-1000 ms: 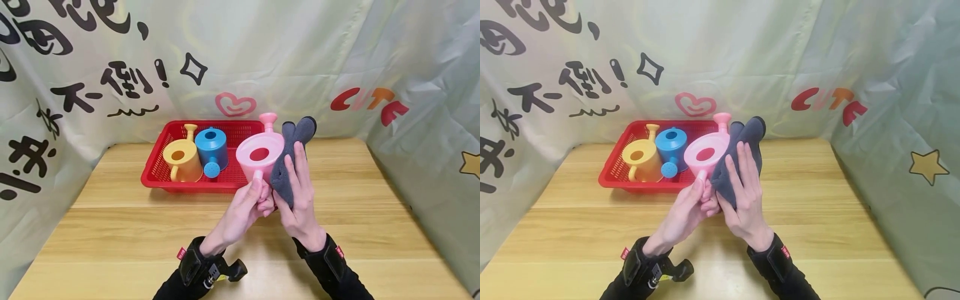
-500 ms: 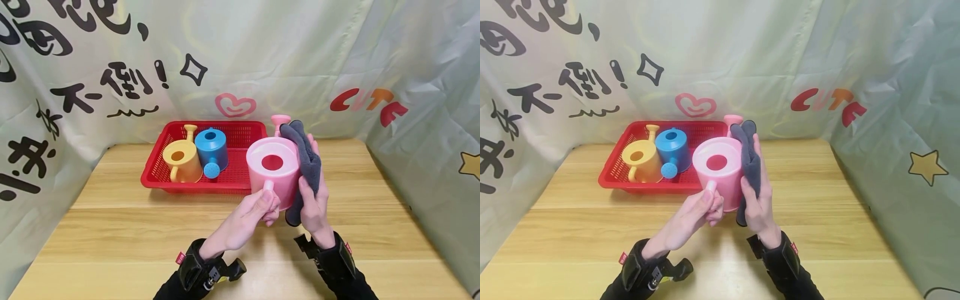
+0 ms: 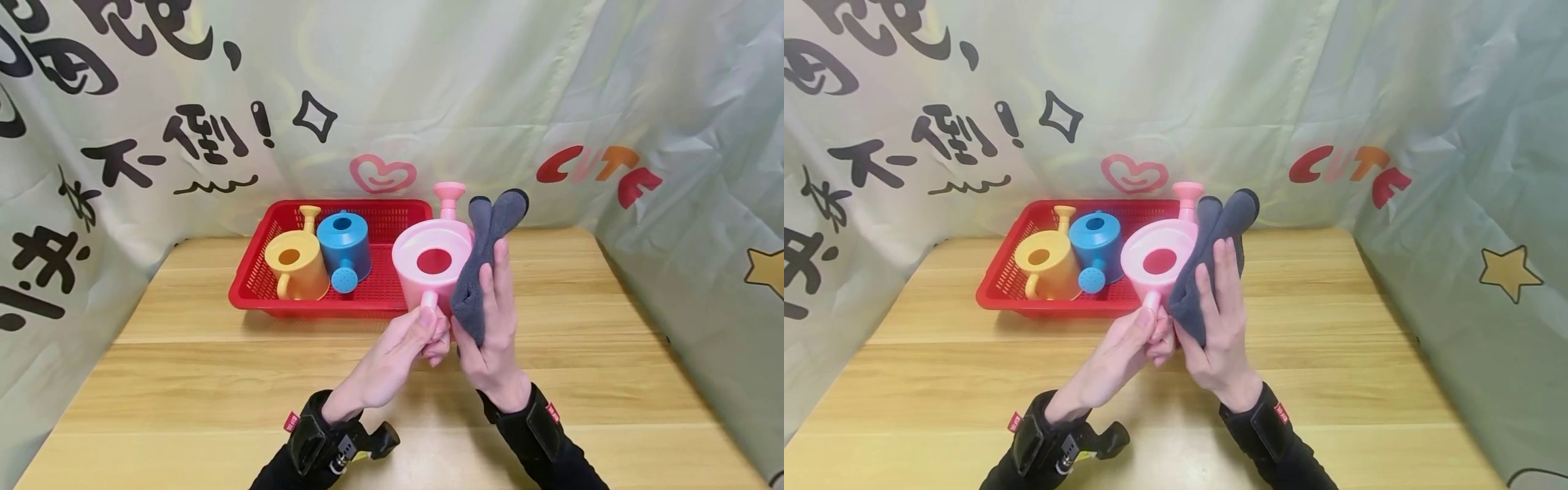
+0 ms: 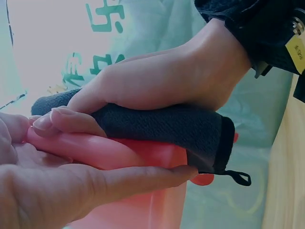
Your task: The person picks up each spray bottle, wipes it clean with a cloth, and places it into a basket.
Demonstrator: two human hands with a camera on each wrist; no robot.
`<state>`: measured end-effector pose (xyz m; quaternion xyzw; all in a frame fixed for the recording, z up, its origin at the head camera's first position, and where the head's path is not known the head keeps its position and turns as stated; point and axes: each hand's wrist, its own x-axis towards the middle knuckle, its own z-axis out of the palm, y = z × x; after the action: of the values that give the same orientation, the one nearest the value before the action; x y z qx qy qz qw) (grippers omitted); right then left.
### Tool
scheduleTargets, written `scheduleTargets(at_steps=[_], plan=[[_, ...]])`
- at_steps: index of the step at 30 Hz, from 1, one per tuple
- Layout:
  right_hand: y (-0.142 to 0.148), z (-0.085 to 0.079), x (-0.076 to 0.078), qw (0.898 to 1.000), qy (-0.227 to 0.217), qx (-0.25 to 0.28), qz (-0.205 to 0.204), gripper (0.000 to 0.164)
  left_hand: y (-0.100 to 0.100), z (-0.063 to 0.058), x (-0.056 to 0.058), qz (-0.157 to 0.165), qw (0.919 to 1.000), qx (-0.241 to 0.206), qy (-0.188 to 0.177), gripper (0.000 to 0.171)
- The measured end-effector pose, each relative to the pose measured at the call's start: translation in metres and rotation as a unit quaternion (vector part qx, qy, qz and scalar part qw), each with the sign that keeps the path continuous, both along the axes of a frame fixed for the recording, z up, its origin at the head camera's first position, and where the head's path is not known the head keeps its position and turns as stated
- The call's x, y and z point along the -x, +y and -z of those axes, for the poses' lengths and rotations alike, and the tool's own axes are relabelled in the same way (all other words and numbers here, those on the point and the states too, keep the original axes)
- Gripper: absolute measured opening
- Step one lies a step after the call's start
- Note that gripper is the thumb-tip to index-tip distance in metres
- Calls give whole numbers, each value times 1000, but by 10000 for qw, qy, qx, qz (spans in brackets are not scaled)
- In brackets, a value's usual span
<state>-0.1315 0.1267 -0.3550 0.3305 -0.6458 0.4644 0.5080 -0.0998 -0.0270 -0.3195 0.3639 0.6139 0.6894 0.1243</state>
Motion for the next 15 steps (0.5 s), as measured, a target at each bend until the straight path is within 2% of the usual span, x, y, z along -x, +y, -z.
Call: scheduleTargets(at_steps=[4, 6, 8, 10, 12, 13, 15], plan=[[-2, 2, 1, 9999, 91, -9, -64, 59, -1, 0, 0, -32, 10000, 46, -67, 49], [-1, 2, 1, 9993, -20, 121, -348, 59, -1, -1, 0, -53, 9999, 155, -19, 50], [2, 0, 1, 9953, -325, 366, -835, 62, -2, -1, 0, -31, 9996, 298, 21, 51], [5, -2, -2, 9857, -789, 702, -1313, 65, -3, -1, 0, 5, 9988, 475, 72, 52], [9, -6, -4, 9727, -1303, 1048, -1611, 66, -4, -1, 0, 62, 9978, 657, 85, 54], [11, -7, -5, 9660, -1528, 1205, -1703, 66, -4, -1, 0, 92, 9972, 733, 101, 54], [14, -9, -6, 9588, -1801, 1376, -1713, 65, -5, 0, 1, 133, 9963, 835, 138, 54]])
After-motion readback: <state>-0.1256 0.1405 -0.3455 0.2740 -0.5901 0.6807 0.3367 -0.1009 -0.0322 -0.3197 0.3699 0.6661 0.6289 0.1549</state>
